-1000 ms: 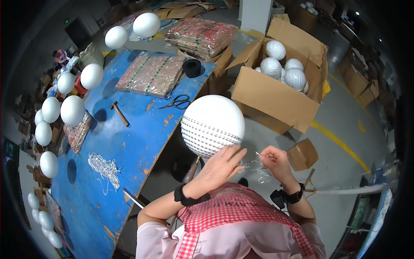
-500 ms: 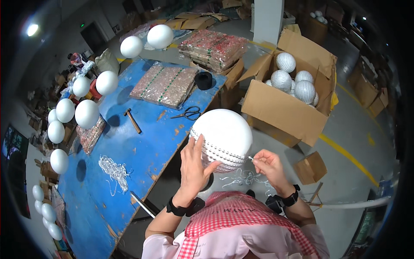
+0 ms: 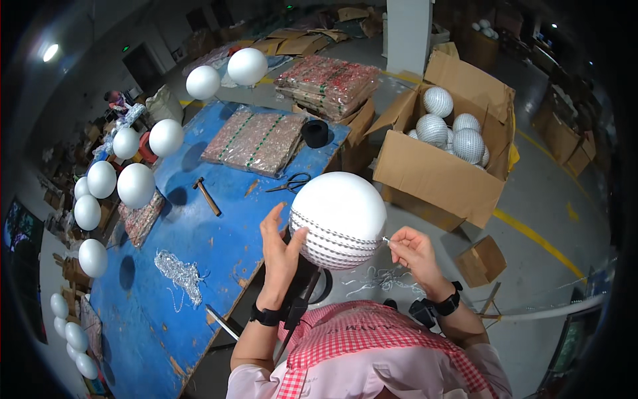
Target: The person picks up a string of beads and wraps it around a white sphere, pressing the beads into the surface. After completing several rows, they set the sphere aside and pick up another string of beads.
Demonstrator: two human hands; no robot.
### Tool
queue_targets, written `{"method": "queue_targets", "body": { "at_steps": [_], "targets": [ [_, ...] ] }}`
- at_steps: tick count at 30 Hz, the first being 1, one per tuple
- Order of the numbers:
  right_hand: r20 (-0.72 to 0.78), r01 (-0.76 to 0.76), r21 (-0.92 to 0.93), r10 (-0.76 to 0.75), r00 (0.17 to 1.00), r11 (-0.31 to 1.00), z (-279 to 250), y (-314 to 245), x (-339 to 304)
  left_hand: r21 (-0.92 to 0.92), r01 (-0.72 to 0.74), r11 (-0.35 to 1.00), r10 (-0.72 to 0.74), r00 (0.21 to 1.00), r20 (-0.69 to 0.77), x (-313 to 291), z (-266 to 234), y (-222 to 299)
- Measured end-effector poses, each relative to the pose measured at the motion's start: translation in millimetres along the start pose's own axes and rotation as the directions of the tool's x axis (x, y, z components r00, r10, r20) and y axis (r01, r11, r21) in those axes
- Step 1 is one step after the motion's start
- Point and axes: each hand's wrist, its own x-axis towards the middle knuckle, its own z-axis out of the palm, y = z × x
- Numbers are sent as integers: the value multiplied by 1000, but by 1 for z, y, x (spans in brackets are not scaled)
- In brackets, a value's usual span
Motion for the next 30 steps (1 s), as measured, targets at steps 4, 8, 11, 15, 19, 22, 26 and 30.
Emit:
{"method": "queue_targets", "body": {
  "at_steps": [4,8,11,15,19,22,26,30],
  "targets": [
    [-3,-22,-5,22,1000,1000,6,-4,2,-211,155,965,-146,988,55,10,-6,-9],
    [-5,2,-30,-2,1000,1000,9,-7,9,-295,216,931,-192,976,106,14,-2,-16],
    [-2,10,-41,-10,1000,999,7,-7,13,-198,16,980,9,992,124,16,0,-20],
    [-1,-26,-50,26,1000,998,9,-8,16,-84,124,989,-111,984,140,29,-4,-23],
    [34,-40,-54,41,999,998,17,-11,23,-377,258,890,-183,957,223,33,0,-28],
    [53,-70,-65,73,996,995,23,-17,31,-263,134,955,-78,974,214,28,9,-14],
    [85,-20,-95,28,996,995,39,-22,38,-58,21,998,-5,966,259,23,16,2],
    [89,-31,-178,47,995,983,52,-23,46,-16,29,999,-25,975,221,18,25,-1]
  ]
}}
